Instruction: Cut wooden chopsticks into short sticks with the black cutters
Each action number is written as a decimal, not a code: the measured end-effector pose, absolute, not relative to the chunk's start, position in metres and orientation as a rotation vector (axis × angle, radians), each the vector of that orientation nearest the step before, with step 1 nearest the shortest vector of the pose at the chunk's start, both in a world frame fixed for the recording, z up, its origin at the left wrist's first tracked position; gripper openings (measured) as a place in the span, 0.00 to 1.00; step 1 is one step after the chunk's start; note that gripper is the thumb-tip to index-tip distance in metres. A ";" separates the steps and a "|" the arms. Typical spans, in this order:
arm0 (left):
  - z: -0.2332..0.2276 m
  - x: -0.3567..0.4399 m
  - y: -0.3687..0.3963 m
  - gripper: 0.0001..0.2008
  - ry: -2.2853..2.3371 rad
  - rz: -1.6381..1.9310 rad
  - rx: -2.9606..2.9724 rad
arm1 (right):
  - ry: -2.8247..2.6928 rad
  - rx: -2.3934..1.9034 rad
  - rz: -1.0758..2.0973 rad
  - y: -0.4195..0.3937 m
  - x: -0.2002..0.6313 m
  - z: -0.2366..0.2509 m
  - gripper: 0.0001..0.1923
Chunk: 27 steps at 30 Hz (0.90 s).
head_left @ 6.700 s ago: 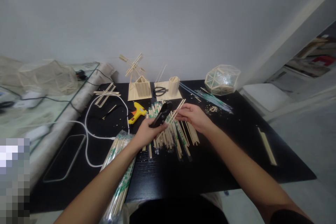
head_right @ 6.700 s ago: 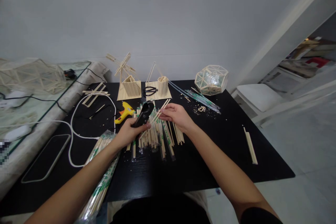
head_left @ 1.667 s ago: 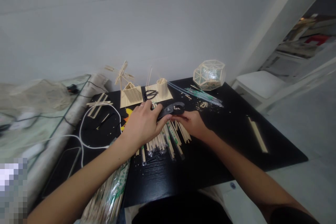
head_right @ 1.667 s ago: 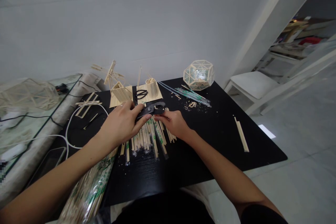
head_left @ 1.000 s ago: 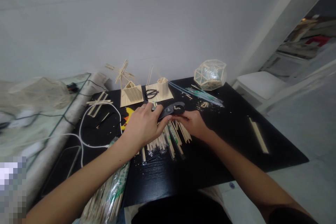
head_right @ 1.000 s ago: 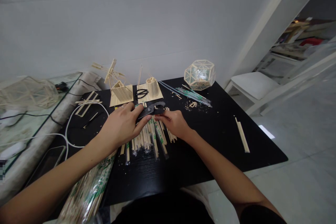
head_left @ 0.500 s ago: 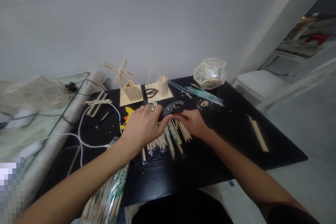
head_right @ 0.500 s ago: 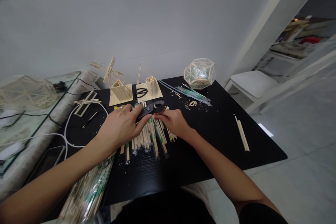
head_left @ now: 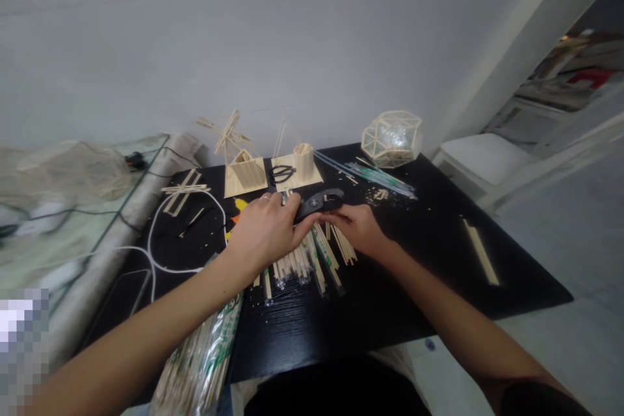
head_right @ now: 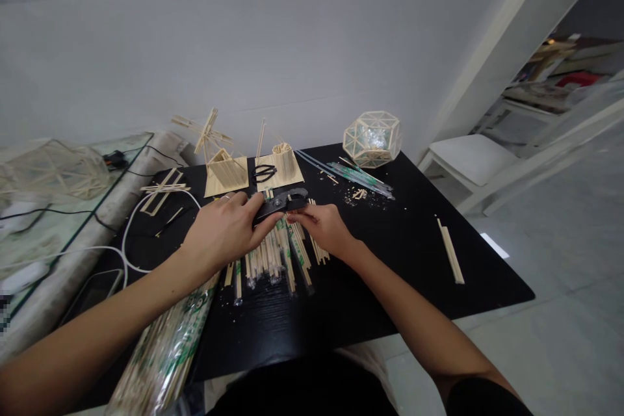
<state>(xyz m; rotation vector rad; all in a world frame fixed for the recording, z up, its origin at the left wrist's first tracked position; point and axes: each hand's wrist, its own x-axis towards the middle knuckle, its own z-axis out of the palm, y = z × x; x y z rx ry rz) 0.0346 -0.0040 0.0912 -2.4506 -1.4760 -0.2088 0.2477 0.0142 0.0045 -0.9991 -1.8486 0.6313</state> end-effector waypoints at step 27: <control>0.015 -0.008 0.001 0.26 -1.831 -0.808 -3.047 | -2.086 -1.691 0.606 0.046 0.228 -0.023 0.11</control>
